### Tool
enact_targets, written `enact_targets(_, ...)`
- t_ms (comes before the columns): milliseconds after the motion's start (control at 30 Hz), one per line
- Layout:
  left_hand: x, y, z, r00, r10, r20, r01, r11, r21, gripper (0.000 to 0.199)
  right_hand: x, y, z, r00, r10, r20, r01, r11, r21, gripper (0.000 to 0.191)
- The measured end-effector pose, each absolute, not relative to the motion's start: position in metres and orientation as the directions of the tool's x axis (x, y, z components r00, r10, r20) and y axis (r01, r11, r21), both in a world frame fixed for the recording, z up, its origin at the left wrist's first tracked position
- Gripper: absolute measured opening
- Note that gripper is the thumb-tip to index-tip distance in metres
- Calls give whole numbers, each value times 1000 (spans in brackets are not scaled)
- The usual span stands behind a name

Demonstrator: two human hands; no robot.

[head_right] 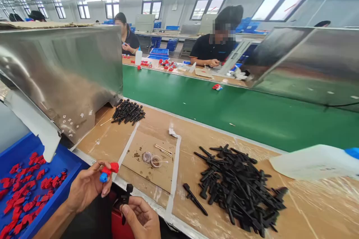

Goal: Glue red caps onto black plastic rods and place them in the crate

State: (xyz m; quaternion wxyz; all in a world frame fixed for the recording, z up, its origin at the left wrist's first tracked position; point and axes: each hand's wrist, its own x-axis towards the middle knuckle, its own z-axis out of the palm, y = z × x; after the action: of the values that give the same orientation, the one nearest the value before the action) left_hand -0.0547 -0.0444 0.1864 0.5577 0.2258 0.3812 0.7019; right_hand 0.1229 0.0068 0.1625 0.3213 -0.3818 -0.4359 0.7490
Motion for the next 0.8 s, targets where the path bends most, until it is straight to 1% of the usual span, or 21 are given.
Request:
enact_targets(67, -49, -37, 189, -323, 941, -98, -529, -94, 843, 29, 122, 7, 169, -488, 828, -278, -157, -396, -905, 37)
enact_targets(167, -40, -30, 190, -420, 903, -90, -295, -42, 955, 20, 118, 6, 177, -436, 860, -267, -170, -370, -913, 34)
enact_targets(267, -32, -26, 192, -422, 901, -102, -152, 41, 988, 35, 113, 5, 180, -344, 904, -253, -174, -326, -929, 33)
enact_targets(333, -27, -25, 192, -398, 911, -106, -87, 78, 993, 36, 112, 7, 181, -318, 918, -237, -169, -300, -939, 32)
enact_targets(400, -24, -24, 191, -379, 918, -112, -72, 92, 993, 35, 113, 10, 180, -323, 921, -216, -164, -279, -946, 30)
enact_targets(533, -20, -22, 188, -365, 920, -141, -102, 111, 989, 37, 117, 14, 179, -330, 928, -174, -173, -241, -955, 24)
enact_targets(667, -18, -22, 190, -356, 928, -107, -18, 108, 994, 35, 121, 14, 178, -336, 926, -171, -155, -233, -960, 22)
enact_targets(800, -18, -21, 194, -347, 935, -70, 45, 92, 995, 32, 121, 13, 177, -306, 940, -151, -119, -195, -974, 19)
